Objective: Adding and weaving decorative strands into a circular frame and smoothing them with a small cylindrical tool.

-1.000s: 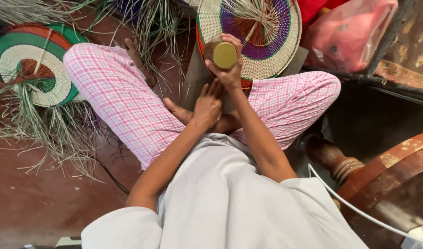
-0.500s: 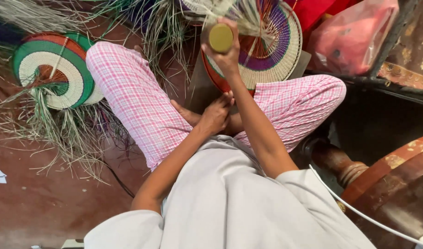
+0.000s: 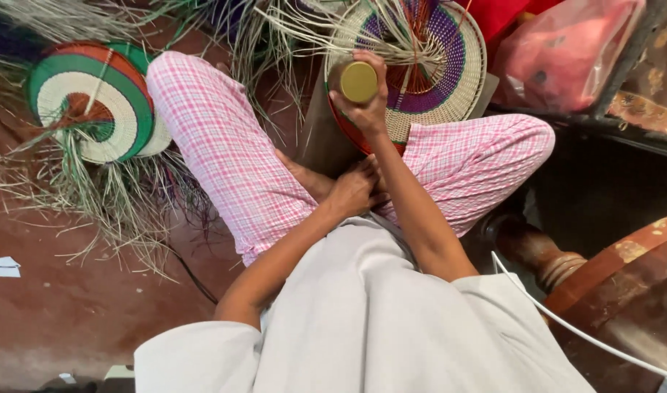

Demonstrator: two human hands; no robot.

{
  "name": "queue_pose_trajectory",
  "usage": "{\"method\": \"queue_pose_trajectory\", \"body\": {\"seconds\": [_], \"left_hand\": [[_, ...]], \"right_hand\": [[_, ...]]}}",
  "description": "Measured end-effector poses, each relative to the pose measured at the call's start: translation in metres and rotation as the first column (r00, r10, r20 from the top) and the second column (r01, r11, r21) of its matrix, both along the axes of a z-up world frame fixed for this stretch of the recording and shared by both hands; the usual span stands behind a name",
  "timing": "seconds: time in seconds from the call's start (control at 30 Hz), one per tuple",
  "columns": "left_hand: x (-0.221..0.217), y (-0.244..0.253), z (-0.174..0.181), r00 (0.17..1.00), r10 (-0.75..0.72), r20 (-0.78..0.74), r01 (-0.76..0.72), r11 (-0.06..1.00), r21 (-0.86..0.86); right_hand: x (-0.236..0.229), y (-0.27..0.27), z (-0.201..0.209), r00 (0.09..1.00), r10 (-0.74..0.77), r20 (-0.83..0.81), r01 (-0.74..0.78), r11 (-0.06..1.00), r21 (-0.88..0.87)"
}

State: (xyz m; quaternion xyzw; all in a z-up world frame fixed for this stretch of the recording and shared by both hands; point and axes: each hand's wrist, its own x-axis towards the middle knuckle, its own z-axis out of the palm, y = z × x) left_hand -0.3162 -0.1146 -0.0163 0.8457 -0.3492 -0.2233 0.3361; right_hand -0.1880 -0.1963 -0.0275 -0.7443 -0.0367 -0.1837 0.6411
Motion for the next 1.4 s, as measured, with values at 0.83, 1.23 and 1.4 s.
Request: {"method": "queue_pose_trajectory", "body": {"seconds": [0.83, 1.23, 1.4], "left_hand": [[0.001, 0.0, -0.002, 0.999, 0.031, 0.023, -0.032, 0.999, 0.002], [-0.001, -0.001, 0.001, 0.996, 0.072, 0.051, -0.068, 0.995, -0.071], [0.007, 0.001, 0.005, 1.0, 0.008, 0.022, -0.006, 0.998, -0.069]], "right_hand": [[-0.039, -0.014, 0.0, 0.996, 0.01, -0.086, -0.01, 1.0, -0.003], [-0.059, -0.022, 0.035, 0.99, 0.002, -0.138, -0.006, 0.999, -0.036], [-0.02, -0.022, 0.018, 0.999, -0.041, -0.012, 0.039, 0.984, -0.173]]}}
